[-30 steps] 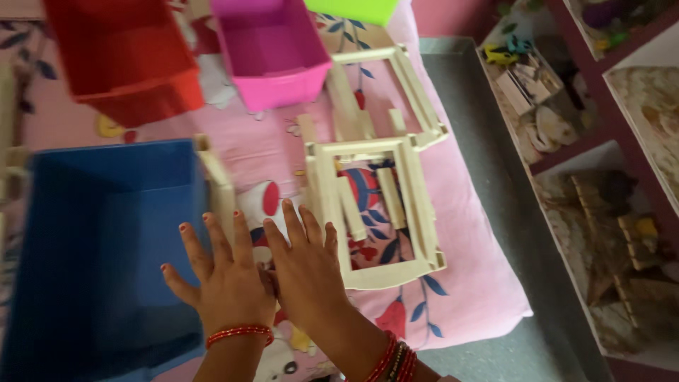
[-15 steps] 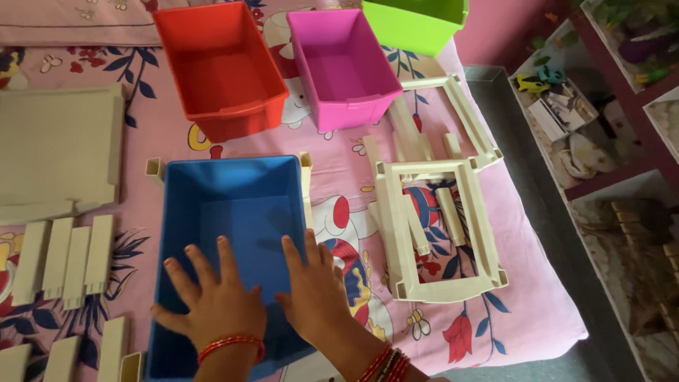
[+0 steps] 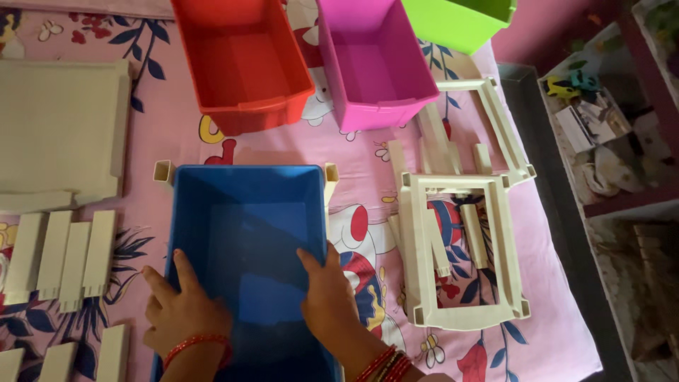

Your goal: The person assembles modular storage units by snapping white plastic frame pieces together and inserting colored bins. They build multiple frames, fit red, pink, green, and blue bins into the frames, and arrange the completed units on a patterned bedsheet.

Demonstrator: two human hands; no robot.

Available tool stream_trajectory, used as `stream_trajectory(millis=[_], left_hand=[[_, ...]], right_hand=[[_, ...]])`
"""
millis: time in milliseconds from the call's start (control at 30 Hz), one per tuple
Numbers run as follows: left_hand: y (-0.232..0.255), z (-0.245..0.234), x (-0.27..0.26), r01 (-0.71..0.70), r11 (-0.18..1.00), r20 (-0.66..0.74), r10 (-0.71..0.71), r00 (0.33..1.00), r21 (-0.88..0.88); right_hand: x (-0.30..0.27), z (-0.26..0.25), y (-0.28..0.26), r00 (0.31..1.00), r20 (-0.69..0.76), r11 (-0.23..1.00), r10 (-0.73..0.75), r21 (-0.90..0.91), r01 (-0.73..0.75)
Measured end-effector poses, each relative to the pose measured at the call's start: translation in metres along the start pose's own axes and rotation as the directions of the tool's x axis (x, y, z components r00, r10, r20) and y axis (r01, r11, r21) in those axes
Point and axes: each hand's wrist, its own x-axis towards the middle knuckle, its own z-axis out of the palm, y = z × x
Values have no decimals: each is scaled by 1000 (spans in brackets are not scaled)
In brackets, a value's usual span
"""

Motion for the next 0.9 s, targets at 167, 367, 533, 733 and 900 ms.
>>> stream_trajectory(millis=[167,367,533,733,900], left_hand=[[-4,4,18,-69,993,-109,59,992,-93],[0,-15,24,-41,985,-73,30,997,-168],[10,-46,30,-116,978,-178,85,980,-172],[23,-92,53,-183,960,-260,125,958,-212],[43,-151,45,-373,928,-379,344,859,-2]], right_hand=[[17,3,4,997,-69,1000,24,11,-24],[36,-7,7,981,-177,997,-78,9,81],[43,-35,-18,973,-199,991,-118,30,127],[60,-74,-67,941,-300,987,-158,-67,144],[66,-94,-108,865,-414,959,-282,-146,243]])
